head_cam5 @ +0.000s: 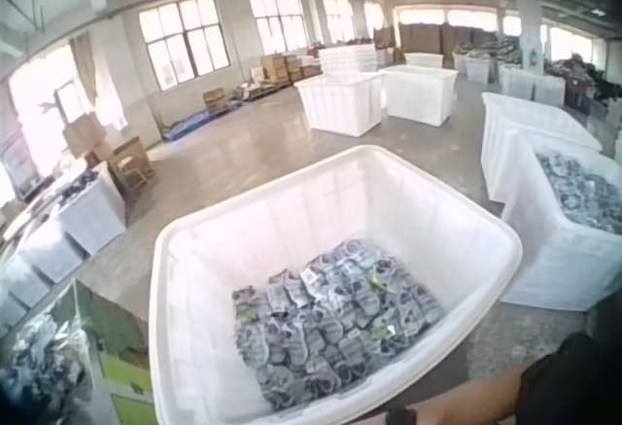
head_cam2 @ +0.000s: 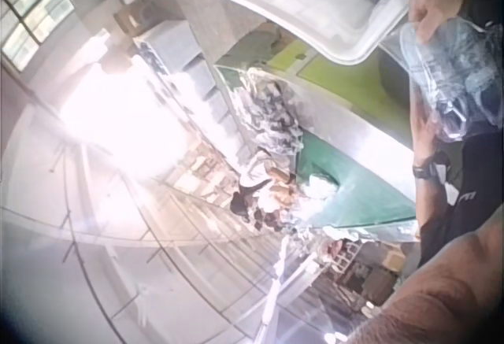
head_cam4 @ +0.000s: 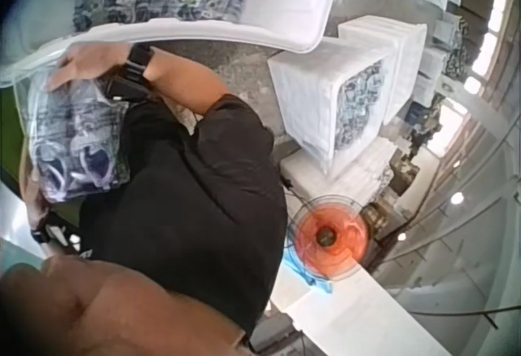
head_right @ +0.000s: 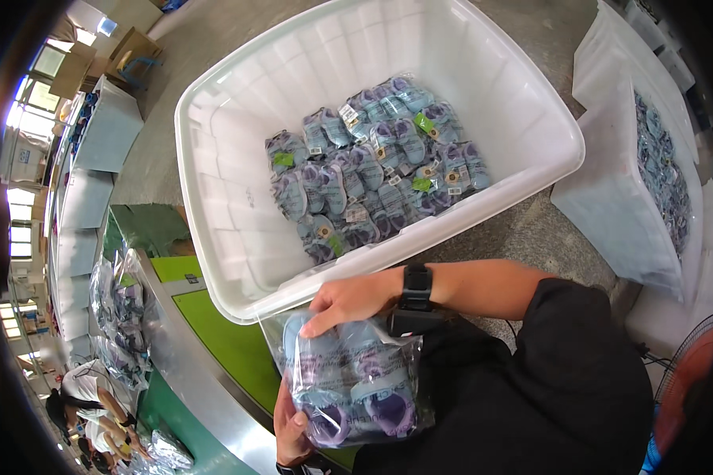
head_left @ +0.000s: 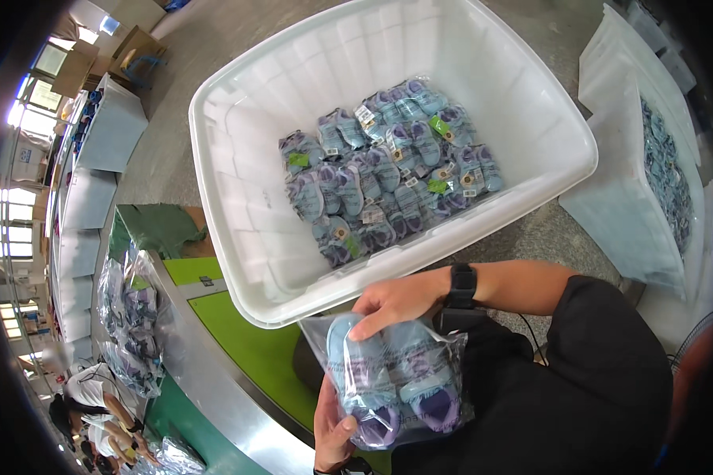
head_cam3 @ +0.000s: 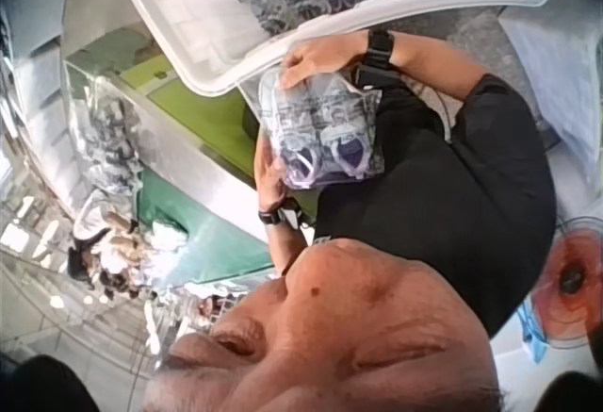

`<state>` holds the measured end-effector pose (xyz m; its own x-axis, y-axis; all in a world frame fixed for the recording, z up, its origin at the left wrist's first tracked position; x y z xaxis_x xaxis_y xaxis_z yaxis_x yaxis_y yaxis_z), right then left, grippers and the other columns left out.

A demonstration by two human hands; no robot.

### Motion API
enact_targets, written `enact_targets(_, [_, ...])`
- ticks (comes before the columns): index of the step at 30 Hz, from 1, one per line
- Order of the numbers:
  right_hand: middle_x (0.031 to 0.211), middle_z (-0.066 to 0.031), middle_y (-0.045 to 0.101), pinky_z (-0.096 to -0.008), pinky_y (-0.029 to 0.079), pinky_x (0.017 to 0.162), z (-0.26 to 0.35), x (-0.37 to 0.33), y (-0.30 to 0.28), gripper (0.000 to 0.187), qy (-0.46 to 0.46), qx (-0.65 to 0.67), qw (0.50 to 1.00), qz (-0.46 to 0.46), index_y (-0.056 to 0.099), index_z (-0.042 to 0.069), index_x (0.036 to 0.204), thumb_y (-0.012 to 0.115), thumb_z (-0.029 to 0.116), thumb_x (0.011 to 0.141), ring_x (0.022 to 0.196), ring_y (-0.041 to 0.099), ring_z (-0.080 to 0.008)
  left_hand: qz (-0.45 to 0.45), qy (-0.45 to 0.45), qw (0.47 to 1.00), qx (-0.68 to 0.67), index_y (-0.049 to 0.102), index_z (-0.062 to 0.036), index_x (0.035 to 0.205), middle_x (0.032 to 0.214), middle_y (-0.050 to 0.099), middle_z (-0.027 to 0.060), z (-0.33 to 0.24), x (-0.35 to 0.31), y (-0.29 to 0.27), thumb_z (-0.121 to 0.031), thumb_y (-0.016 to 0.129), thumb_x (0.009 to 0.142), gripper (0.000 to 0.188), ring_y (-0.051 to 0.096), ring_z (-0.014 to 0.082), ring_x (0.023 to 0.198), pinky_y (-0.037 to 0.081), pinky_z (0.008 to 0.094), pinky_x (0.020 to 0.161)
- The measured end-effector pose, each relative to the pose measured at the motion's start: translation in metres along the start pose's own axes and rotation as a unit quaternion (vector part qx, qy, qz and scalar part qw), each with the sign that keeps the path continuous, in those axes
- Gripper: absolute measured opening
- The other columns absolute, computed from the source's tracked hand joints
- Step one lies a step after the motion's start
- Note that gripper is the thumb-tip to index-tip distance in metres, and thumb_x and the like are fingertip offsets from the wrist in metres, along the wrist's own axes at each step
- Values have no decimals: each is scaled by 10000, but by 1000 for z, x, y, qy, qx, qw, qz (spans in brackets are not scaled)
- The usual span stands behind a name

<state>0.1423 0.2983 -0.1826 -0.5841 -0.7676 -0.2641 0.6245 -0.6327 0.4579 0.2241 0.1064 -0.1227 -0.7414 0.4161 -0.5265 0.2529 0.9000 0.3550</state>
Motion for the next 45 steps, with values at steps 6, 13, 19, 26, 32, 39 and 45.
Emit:
enact_targets(6, [864,6,669,-243,459,656,64,-81,-98,398,-126,-133,936,-301,704,-17,1003,686,372,922,762,557,-59,-77,61,994,55,324,10,1504,1319,561,173,-14,-3,-31,-302,685,904,767,617,268,1118,535,378,883])
enact_targets(13, [1147,-109,571,-304,565,704,59,-161,-197,578,-142,-79,811,-561,413,-14,1396,620,212,906,887,610,-151,-187,63,978,67,387,-5,1482,1285,603,177,-5,-47,-82,-179,549,1013,525,629,268,1117,502,389,948])
enact_targets(19, [1086,-163,609,-359,582,651,-30,-209,-245,610,87,-110,758,-637,460,-21,1362,635,303,875,782,658,-231,-212,52,972,85,399,-7,1471,1276,608,154,13,-72,-109,-182,539,1025,499,615,264,1142,494,386,960])
enact_targets(26, [848,-130,691,-407,493,699,-52,-230,-254,499,217,-484,702,-475,623,-4,1195,627,387,886,764,653,-245,-254,41,960,115,454,-14,1432,1250,625,134,22,-99,-129,-177,547,1026,448,622,236,1107,505,379,942])
enact_targets(32, [887,-109,689,-363,491,730,21,-100,-160,409,24,-448,825,-343,627,6,1203,656,301,921,789,636,-207,-311,116,940,81,433,36,1412,1132,650,148,12,-115,-155,-185,583,979,509,663,236,990,557,348,823])
enact_targets(39, [957,-47,626,-292,490,860,12,21,-50,266,-70,-327,910,-247,638,-28,1130,638,129,914,913,584,-121,-369,96,914,139,504,56,1358,1125,662,138,-30,-144,-221,-172,608,972,460,626,203,1047,512,311,867])
enact_targets(45, [939,-35,653,-250,477,771,-26,39,-69,205,-96,-336,871,-346,654,-14,1053,644,136,914,832,585,-99,-459,78,869,169,536,8,1361,1188,655,98,-20,-208,-319,-269,638,968,492,596,155,1092,479,317,907])
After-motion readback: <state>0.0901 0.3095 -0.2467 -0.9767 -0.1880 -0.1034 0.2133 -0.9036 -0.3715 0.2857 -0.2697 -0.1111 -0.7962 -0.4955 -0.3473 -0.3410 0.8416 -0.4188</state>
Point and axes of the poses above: each hand's wrist, its own x-axis towards the middle knuckle, its own y-axis out of the palm, z = x × y, the point moved 6 cm from there along x, towards the middle knuckle
